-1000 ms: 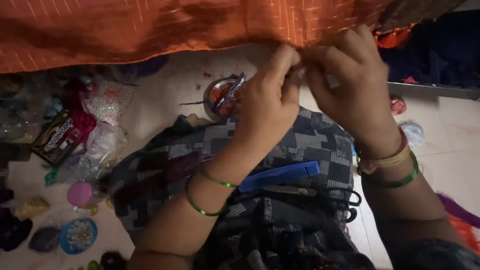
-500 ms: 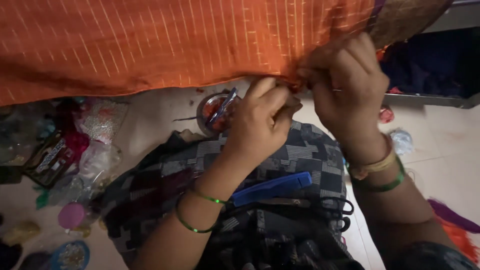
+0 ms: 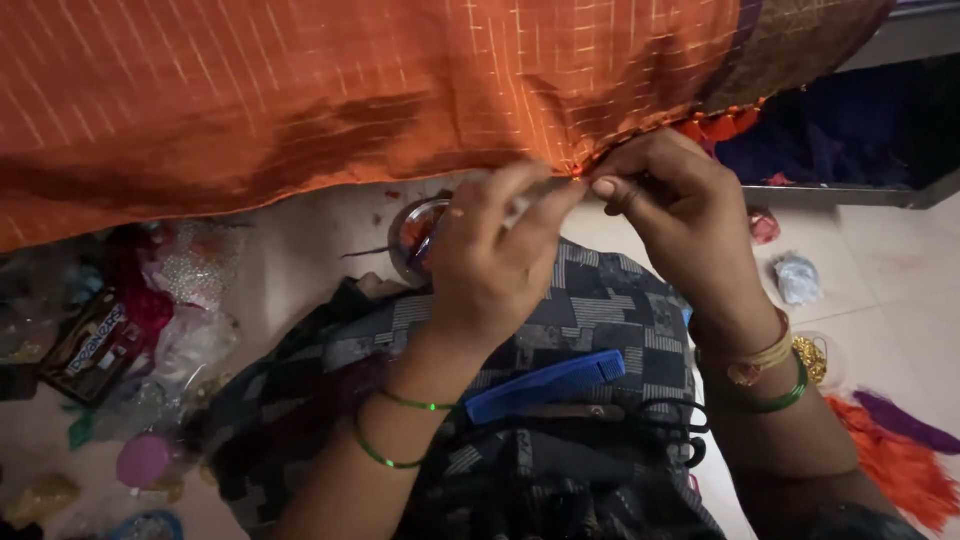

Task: Manually attaching and trimming red decorative tassels to the edge of an orange saree.

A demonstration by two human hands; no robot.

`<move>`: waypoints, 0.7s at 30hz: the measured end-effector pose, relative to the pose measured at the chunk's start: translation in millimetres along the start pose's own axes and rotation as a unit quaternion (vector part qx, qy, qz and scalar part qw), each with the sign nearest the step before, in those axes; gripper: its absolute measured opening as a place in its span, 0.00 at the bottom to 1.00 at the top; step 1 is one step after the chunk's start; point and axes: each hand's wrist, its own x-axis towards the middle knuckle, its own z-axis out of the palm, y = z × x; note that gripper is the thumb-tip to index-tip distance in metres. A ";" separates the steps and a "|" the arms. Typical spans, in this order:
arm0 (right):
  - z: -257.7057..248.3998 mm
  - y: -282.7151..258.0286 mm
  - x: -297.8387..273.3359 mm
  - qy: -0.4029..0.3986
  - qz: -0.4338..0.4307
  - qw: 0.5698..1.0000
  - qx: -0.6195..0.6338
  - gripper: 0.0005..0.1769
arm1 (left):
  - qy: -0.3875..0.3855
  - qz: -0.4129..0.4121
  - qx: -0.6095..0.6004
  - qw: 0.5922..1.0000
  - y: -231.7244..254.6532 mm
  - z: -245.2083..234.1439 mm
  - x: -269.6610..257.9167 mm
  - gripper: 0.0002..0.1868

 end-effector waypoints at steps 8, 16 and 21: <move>1.3 -5.1 4.6 0.032 -0.060 0.997 -0.041 0.04 | -0.007 0.018 0.074 0.997 -12.0 -12.5 21.6 0.06; 4.8 -12.7 8.3 -0.005 -0.130 0.982 -0.135 0.12 | -0.014 -0.126 -0.159 0.979 -18.2 4.3 12.0 0.05; 9.7 -8.8 8.3 -0.032 -0.118 0.977 -0.177 0.17 | 0.000 -0.183 -0.110 0.977 -23.7 22.5 7.7 0.07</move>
